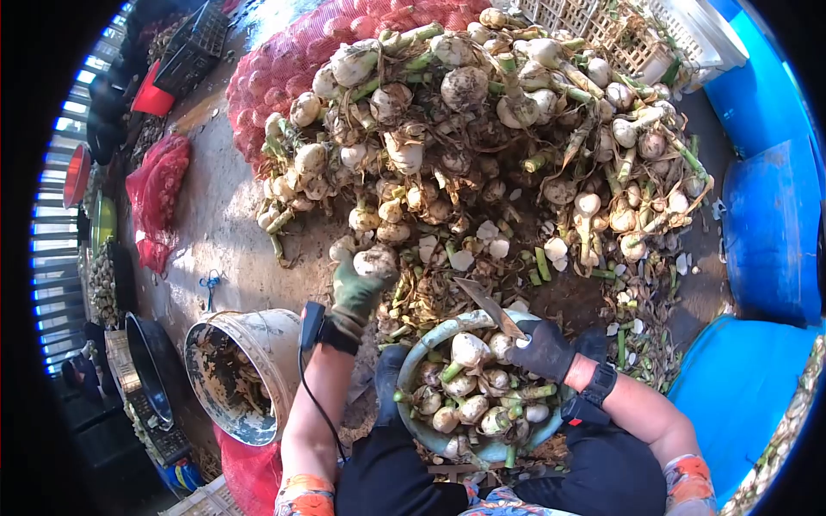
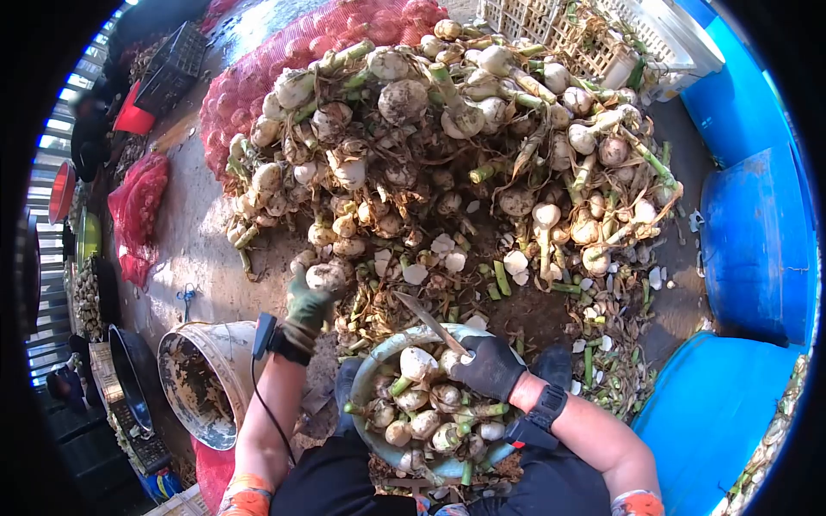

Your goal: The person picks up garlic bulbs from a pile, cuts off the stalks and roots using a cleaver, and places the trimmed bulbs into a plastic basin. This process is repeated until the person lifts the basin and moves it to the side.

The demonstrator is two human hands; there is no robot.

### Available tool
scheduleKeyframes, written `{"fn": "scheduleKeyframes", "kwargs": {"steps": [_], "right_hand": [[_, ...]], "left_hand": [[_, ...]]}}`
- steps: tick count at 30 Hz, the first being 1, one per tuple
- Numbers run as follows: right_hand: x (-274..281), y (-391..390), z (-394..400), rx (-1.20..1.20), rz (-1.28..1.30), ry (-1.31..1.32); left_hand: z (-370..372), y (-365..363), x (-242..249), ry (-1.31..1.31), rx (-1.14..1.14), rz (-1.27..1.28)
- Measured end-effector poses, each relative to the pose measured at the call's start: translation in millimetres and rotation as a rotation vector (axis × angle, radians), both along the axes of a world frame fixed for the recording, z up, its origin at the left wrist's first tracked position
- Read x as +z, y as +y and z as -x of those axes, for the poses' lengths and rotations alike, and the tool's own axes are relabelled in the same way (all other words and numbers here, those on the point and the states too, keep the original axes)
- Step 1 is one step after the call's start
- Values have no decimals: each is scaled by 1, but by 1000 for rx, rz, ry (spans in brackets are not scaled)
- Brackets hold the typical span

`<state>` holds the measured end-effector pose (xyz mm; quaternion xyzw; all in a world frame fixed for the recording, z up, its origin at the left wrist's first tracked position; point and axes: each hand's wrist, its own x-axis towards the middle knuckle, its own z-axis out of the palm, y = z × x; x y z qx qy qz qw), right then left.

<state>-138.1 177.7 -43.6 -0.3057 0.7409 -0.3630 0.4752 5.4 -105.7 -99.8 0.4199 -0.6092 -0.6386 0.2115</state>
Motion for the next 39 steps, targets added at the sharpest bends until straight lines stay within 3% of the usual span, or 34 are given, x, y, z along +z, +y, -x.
{"fn": "scheduleKeyframes", "kwargs": {"steps": [2,4,8,9,12,13,14,16,17,19,24,26,28,30,37,39], "right_hand": [[9,-4,1,43,-35,127],[18,-10,3,59,-29,153],[41,-21,5,71,129,244],[43,-23,4,71,129,244],[51,-26,5,105,300,419],[60,-27,7,143,298,439],[64,-26,8,181,296,459],[53,-20,7,183,352,502],[49,-18,7,189,411,544],[59,-17,10,206,419,569],[68,-16,14,262,470,665],[69,-14,15,268,447,687],[73,-13,16,278,455,674],[79,-12,19,288,463,660],[78,-14,20,308,492,654],[75,-13,19,300,504,641]], "left_hand": [[-5,13,13,162,16,-435],[-2,29,28,377,-33,-522],[6,53,65,367,-134,-578],[6,57,61,461,-175,-643],[7,71,61,410,-275,-707],[6,76,56,402,-307,-600],[-1,72,30,189,-475,-395],[9,83,76,52,-566,-38],[9,85,70,52,-570,-38],[10,87,55,499,-94,-1592],[9,96,58,525,-154,-1805],[6,101,54,310,-119,-1662],[8,101,64,357,-143,-1761],[6,103,64,312,-238,-1651],[8,109,64,167,-256,-1490],[11,109,72,565,-399,-1823]]}}
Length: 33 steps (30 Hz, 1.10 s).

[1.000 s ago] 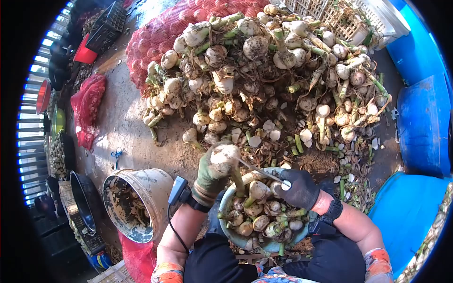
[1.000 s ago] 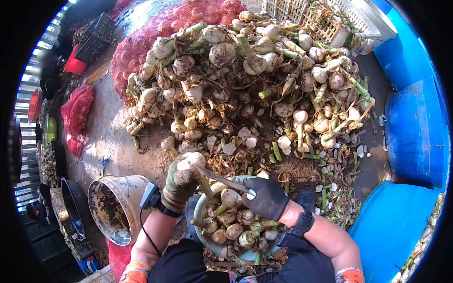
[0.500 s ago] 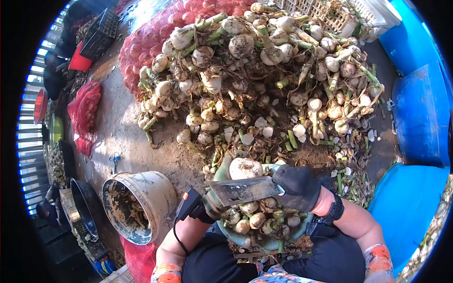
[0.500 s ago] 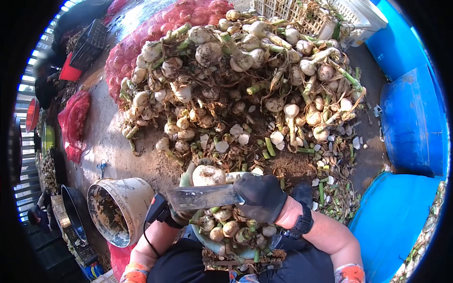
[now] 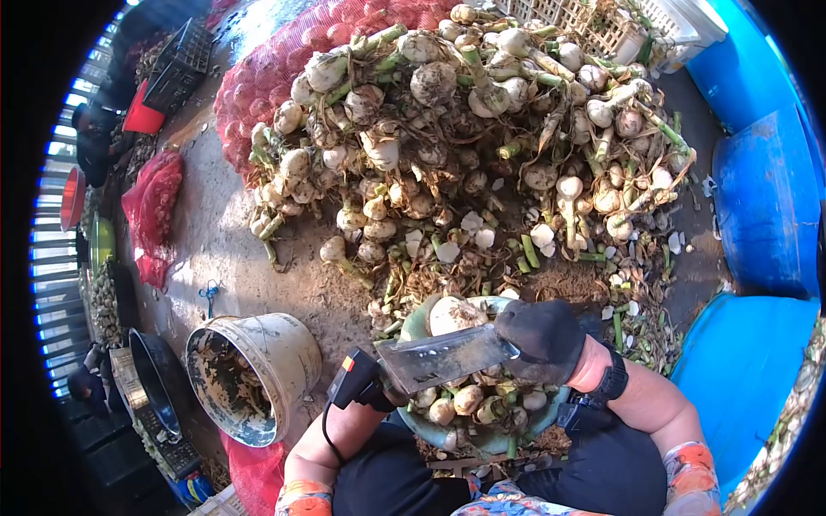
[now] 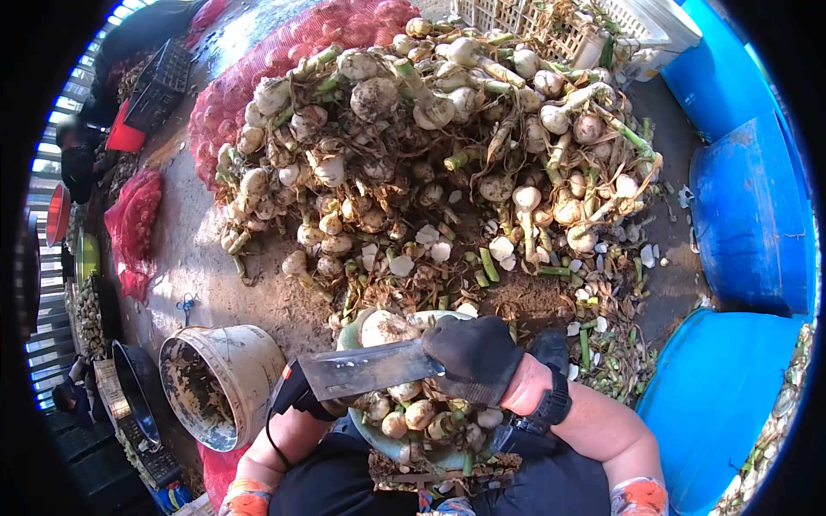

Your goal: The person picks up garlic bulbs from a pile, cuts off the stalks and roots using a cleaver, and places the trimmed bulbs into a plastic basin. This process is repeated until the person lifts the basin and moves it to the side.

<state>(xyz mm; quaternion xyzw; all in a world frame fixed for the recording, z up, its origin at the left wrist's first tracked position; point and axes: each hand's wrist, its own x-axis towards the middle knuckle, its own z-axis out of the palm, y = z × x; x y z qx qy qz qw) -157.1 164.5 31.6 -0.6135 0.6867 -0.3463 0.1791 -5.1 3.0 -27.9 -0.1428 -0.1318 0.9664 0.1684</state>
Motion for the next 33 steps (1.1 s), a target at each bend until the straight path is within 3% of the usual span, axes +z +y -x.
{"fn": "scheduleKeyframes", "kwargs": {"steps": [1,3,4,7,9,11,13,14,15,17,20,21,23,24,25,27,28,29,31,33], "right_hand": [[-2,0,0,-10,5,-5],[-8,1,0,-21,10,-9],[-12,2,1,-7,12,-53],[-30,7,1,-6,-26,-61],[-56,14,8,-19,-61,-18],[-88,29,18,-237,-474,43],[-81,29,16,-328,-386,-39],[-75,32,14,-443,-300,-123],[-70,30,18,-447,-295,-118],[-61,24,17,-421,-134,-208],[-27,15,12,-253,-38,-113],[-27,11,6,-220,108,-119],[-7,8,2,-90,-5,17],[-3,7,4,-90,-5,16],[0,6,8,-29,39,-40],[0,5,10,30,82,-96],[-1,5,10,34,70,-108],[-4,5,11,38,58,-120],[-31,6,15,-26,16,-97],[-51,12,21,-90,-20,-71]], "left_hand": [[-6,3,1,1,0,2],[-22,13,2,-153,-41,910],[-4,9,28,-18,-177,1203],[3,7,40,42,-203,995],[4,-4,40,370,-559,1680],[14,12,64,585,104,1655],[20,0,80,220,-305,1294],[17,1,69,176,-151,1229],[16,3,68,42,-84,1009],[12,-1,62,32,-143,1397],[6,-2,46,183,-32,1478],[7,-2,36,182,-30,1478],[14,-3,17,-293,-175,102],[16,-10,26,-350,-337,22],[11,-10,28,-351,-337,22],[-2,-4,32,-98,-46,710],[0,-2,35,-14,-104,1011],[2,1,38,-14,-104,1011],[7,6,44,281,-11,1434],[9,4,56,271,32,1379]]}}
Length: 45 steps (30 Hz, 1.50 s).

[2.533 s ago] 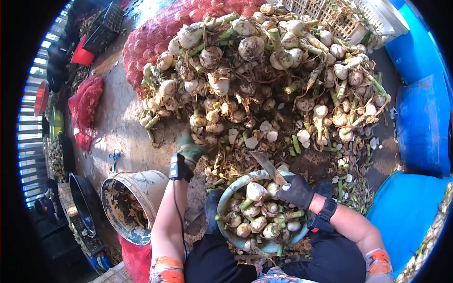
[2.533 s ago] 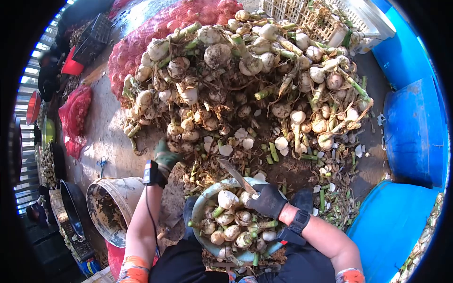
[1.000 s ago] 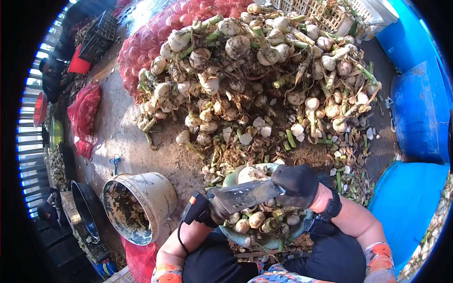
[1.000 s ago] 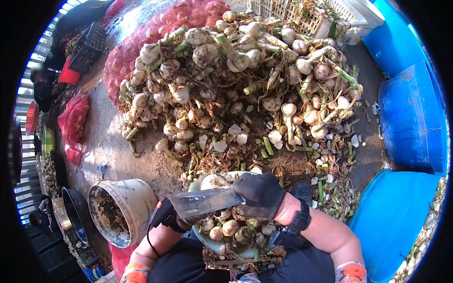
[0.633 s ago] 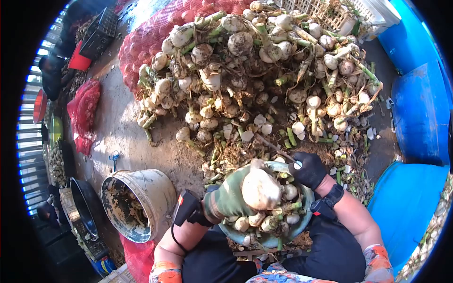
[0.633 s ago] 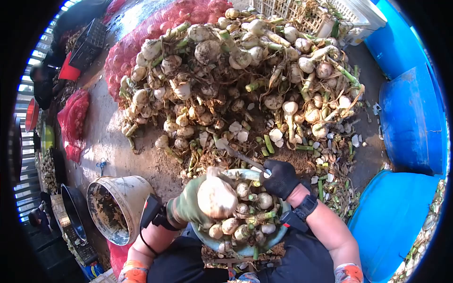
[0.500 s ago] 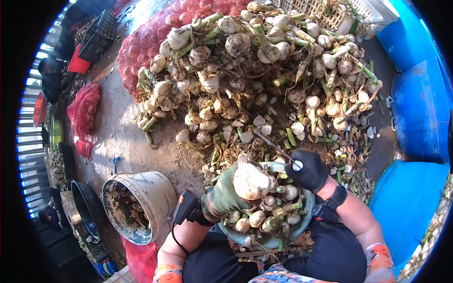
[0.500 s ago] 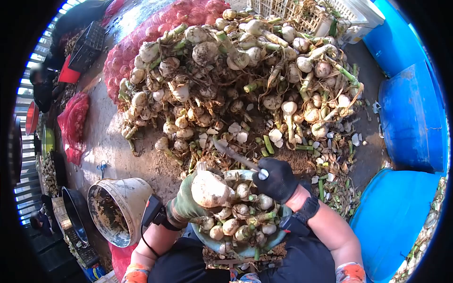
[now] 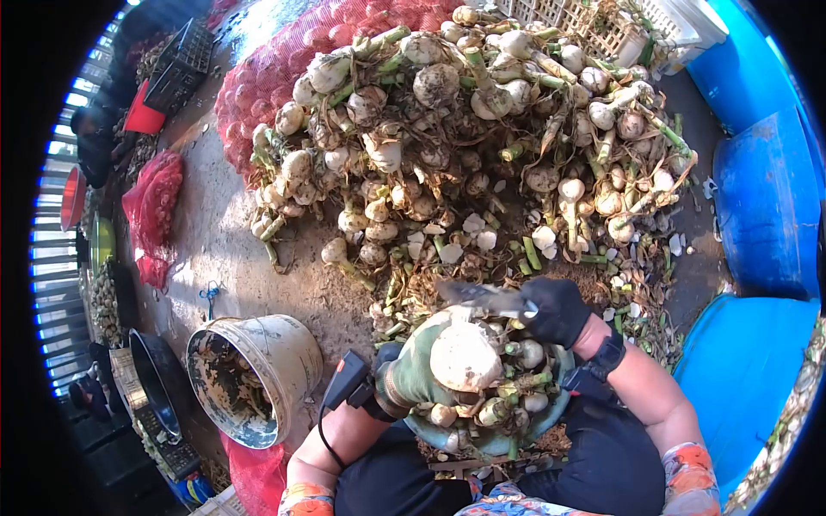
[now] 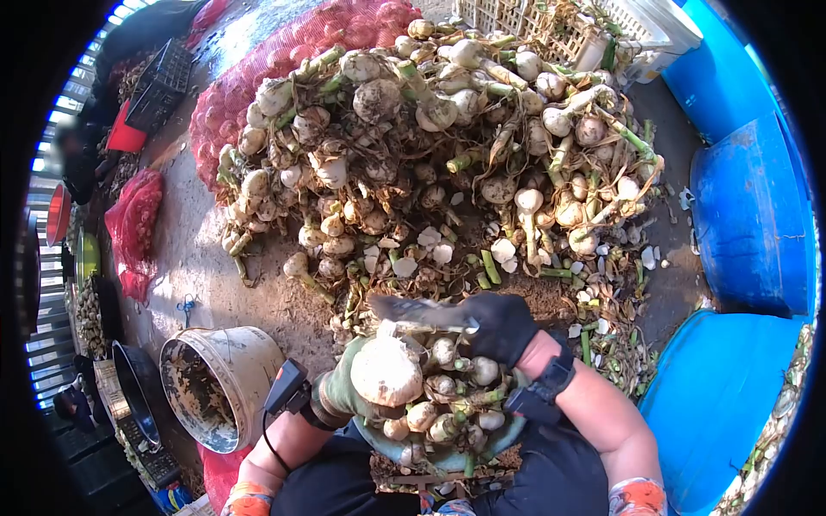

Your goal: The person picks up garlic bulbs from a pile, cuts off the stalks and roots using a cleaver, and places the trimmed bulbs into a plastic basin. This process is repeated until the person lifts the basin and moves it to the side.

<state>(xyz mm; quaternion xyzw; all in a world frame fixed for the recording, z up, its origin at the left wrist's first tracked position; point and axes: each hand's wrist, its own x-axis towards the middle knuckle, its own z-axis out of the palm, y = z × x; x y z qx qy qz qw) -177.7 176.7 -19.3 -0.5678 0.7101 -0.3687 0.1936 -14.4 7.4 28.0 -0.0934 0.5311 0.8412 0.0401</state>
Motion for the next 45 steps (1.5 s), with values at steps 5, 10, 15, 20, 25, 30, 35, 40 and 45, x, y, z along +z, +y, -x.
{"fn": "scheduleKeyframes", "kwargs": {"steps": [5,10,15,20,25,30,35,40,45], "right_hand": [[-2,8,-6,-243,-140,-131],[40,-9,-35,-2,29,-165],[16,-10,-57,28,-23,-333],[23,-17,-43,-241,-24,-296],[5,-14,-42,-364,-23,-288],[3,-13,-35,-430,-90,-347],[-1,-10,-33,-437,-97,-304],[-2,-13,-32,-359,-237,-278],[1,-19,-34,-344,-293,-371]], "left_hand": [[-2,-8,-23,-228,55,-50],[18,-11,-14,-61,557,-635],[23,-13,-9,26,655,-893],[11,-8,-26,42,628,-904],[7,-2,-32,-53,545,-748],[8,11,-22,-127,504,-661],[0,16,-41,-182,519,-684],[-2,10,-40,-190,608,-720],[4,3,-25,-93,561,-762]]}}
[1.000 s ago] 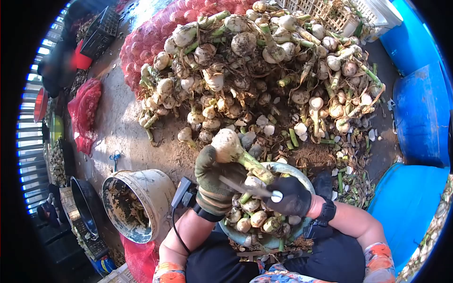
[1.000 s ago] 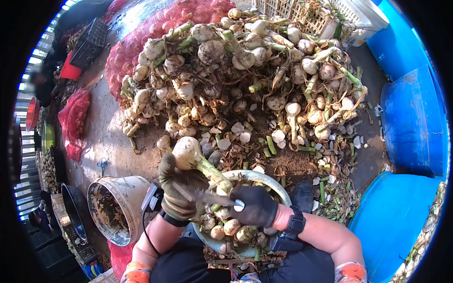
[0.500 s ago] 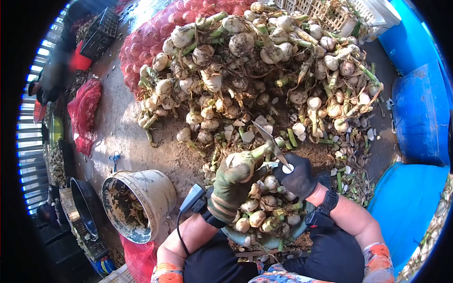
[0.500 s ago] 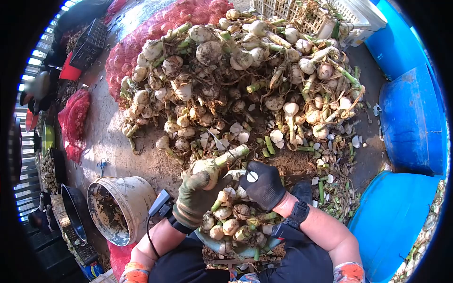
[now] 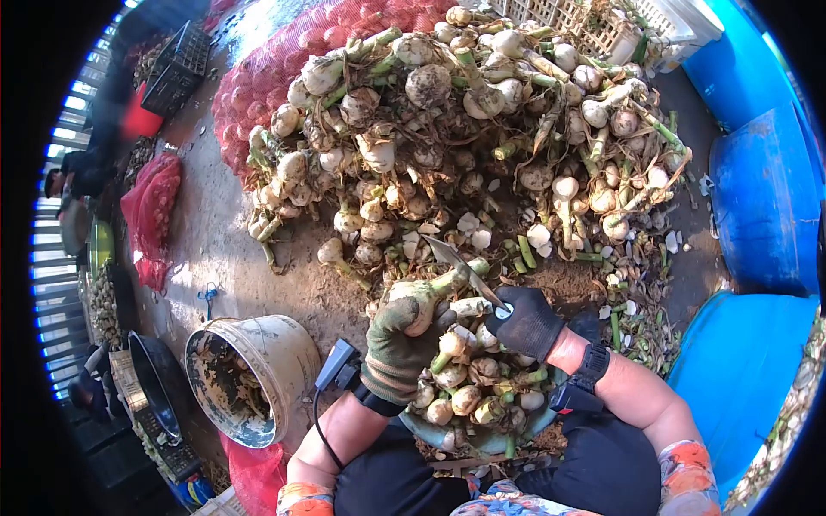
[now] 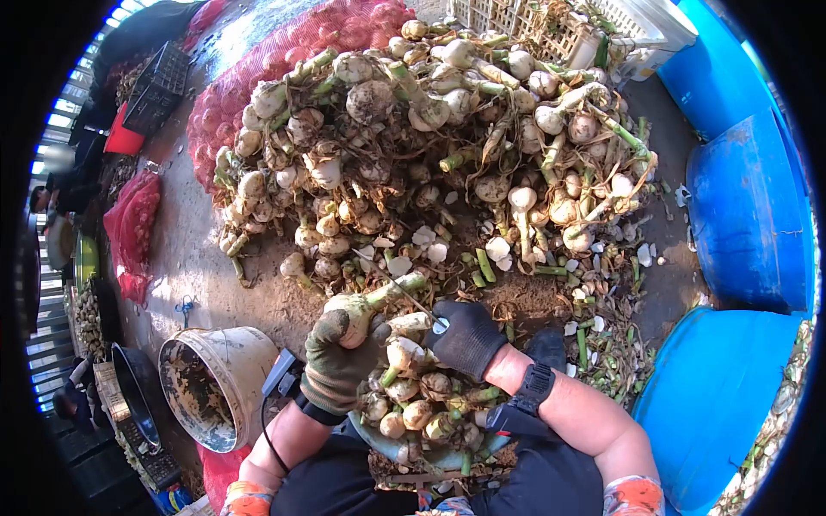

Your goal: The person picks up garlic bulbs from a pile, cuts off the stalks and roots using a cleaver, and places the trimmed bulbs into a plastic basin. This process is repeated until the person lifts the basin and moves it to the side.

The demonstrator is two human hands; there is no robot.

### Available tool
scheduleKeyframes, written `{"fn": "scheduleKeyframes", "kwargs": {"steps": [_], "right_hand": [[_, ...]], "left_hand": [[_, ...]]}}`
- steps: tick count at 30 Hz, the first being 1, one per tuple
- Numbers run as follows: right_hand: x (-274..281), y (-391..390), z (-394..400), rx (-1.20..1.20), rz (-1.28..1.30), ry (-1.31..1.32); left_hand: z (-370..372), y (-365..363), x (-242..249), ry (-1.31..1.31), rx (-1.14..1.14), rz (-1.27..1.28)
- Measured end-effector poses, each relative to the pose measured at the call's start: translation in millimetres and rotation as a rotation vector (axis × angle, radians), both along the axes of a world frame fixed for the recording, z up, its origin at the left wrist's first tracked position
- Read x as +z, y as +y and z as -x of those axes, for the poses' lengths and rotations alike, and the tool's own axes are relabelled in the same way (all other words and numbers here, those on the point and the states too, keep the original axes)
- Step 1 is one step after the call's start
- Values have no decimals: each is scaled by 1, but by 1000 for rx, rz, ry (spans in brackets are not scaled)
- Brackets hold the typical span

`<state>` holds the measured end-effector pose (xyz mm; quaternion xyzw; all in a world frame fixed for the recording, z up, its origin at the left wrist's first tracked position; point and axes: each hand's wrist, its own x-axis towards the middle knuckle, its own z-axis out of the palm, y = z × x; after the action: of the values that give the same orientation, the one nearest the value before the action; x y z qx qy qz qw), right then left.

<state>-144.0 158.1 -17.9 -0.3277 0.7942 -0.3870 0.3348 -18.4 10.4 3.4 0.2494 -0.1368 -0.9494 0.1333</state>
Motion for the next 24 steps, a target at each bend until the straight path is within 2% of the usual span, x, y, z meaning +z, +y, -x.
{"fn": "scheduleKeyframes", "kwargs": {"steps": [2,4,8,11,16,19,20,21,23,24], "right_hand": [[2,-1,0,-4,4,-4],[6,1,0,-44,40,22],[10,4,0,-125,168,147],[16,1,7,-90,171,124],[-1,-3,3,-97,151,129],[-14,0,5,-54,74,102],[-18,1,5,-20,25,119],[-22,3,5,-21,26,122],[-29,11,-3,47,-229,-146],[-25,16,-10,-7,-49,-80]], "left_hand": [[0,0,-1,12,-1,25],[-4,2,-11,-185,37,59],[-11,-3,-23,-163,41,-30],[-12,-1,-20,-180,76,-30],[4,8,1,-142,12,84],[0,3,-8,-139,69,44],[-1,-5,-8,-121,-1,129],[-4,-9,-20,58,61,96],[10,-20,22,172,134,235],[13,-28,38,151,156,360]]}}
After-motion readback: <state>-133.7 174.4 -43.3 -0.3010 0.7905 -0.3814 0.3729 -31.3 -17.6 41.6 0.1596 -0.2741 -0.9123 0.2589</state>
